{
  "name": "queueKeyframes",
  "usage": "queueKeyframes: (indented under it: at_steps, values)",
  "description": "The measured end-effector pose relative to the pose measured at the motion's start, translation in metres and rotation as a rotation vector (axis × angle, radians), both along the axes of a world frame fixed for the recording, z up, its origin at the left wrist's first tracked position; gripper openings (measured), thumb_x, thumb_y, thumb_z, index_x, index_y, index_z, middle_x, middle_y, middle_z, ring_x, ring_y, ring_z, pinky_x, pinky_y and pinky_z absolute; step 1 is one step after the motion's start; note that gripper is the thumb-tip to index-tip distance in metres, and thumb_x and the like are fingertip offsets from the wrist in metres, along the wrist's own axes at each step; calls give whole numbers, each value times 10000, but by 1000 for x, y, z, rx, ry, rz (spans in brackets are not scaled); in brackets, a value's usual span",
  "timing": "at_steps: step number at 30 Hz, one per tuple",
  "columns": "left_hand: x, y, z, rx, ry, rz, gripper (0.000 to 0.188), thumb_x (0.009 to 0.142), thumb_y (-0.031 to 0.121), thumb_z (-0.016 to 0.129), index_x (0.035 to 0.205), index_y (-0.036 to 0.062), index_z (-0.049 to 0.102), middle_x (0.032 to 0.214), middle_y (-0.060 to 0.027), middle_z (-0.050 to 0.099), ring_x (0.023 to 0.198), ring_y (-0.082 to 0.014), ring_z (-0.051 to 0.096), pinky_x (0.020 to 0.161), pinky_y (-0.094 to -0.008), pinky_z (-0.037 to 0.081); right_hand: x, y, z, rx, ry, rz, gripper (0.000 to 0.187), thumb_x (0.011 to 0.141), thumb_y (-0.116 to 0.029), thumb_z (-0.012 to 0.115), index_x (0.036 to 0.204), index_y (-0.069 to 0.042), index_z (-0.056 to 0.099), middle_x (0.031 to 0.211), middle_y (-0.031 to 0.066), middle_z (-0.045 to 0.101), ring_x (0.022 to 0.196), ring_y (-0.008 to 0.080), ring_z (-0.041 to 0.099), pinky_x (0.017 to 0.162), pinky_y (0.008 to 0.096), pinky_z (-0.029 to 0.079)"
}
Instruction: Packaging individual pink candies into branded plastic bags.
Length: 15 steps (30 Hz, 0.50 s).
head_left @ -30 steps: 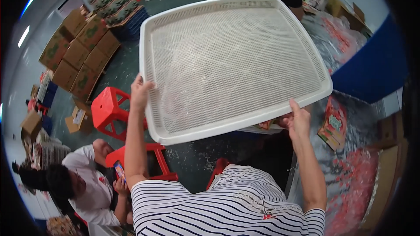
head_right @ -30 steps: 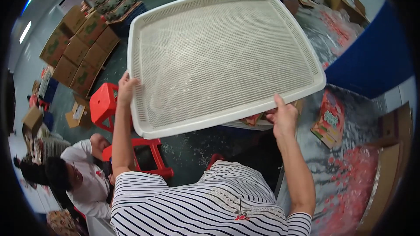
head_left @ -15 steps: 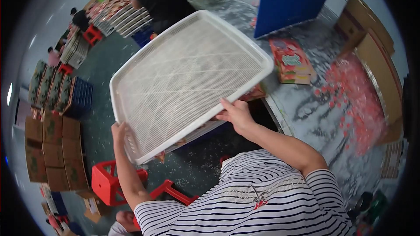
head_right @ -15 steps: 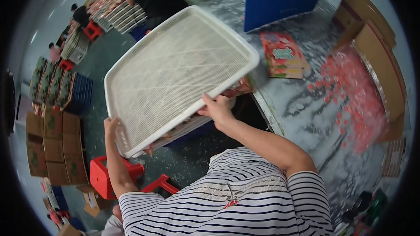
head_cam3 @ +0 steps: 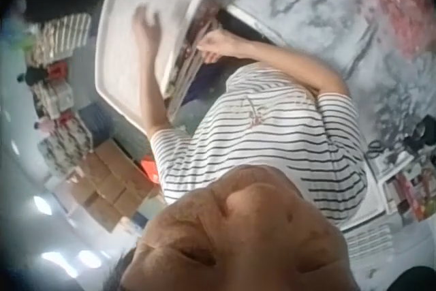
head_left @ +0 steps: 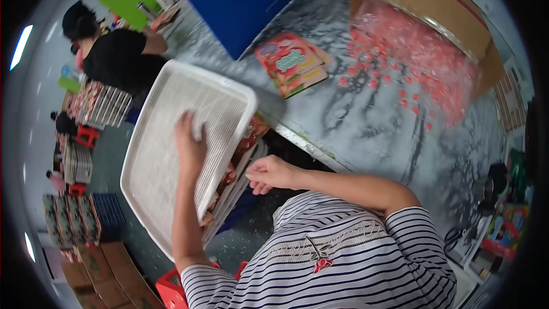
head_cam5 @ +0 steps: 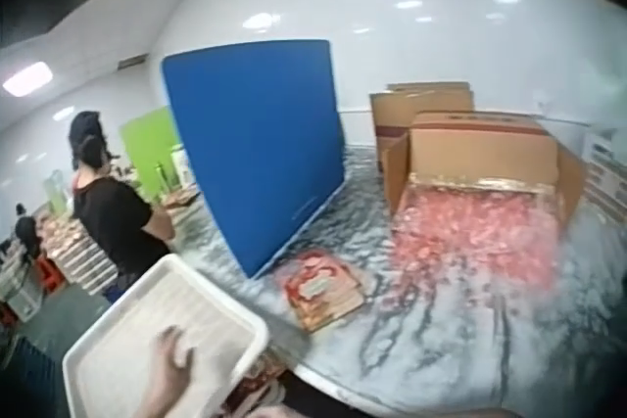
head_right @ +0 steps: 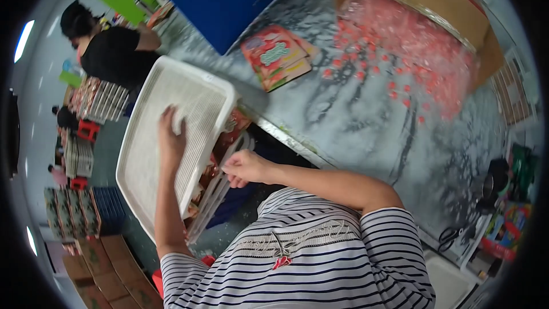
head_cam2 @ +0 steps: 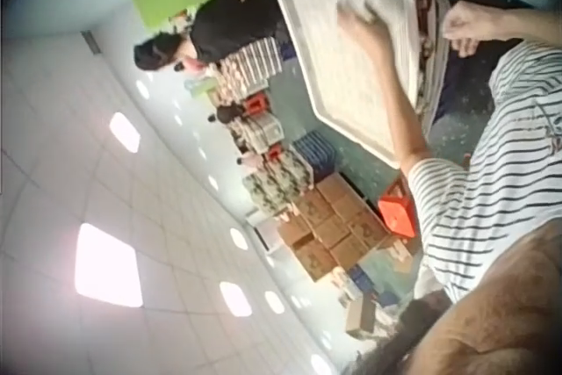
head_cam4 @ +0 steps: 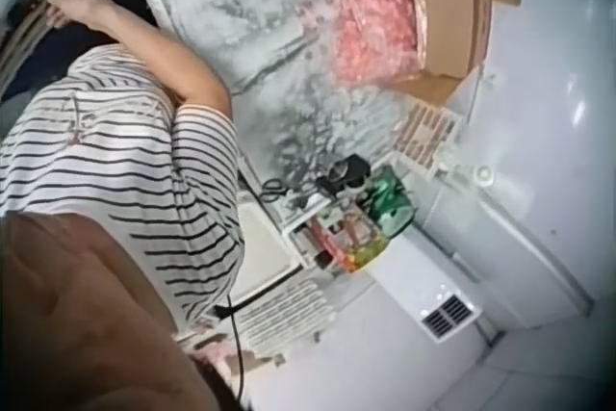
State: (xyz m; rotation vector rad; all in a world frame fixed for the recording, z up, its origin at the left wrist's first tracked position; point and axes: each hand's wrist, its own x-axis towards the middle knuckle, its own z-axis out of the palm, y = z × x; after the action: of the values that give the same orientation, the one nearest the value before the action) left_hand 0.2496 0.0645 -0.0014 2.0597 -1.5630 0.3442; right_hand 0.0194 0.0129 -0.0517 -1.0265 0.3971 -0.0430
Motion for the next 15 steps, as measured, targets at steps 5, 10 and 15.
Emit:
queueKeyframes:
  at_steps: [5,10,15]
  values:
    - [-105,-139,-42,45,69,-488,380,836,124,620,1182,-16,548,1249,-251,507,1137,-391,493,966,-452,406,-94,-27,-17,-41,136,-249,317,944,-251,569,1077,37,581,881,118,655,727,174,668,616,271,555]
    - [-94,-225,-127,118,-239,-310,429,879,262,563,1214,-5,541,1165,-241,556,1064,-383,532,935,-457,417,-195,-32,-34,70,141,-523,333,964,-256,538,1137,28,555,916,128,651,767,170,661,679,278,554]
    - [-97,-236,-117,353,-241,-300,268,867,158,515,1081,14,588,983,-193,591,849,-355,595,756,-443,494,-251,-26,-34,108,279,-719,350,964,-275,538,1154,18,546,923,131,643,784,180,656,695,283,547]
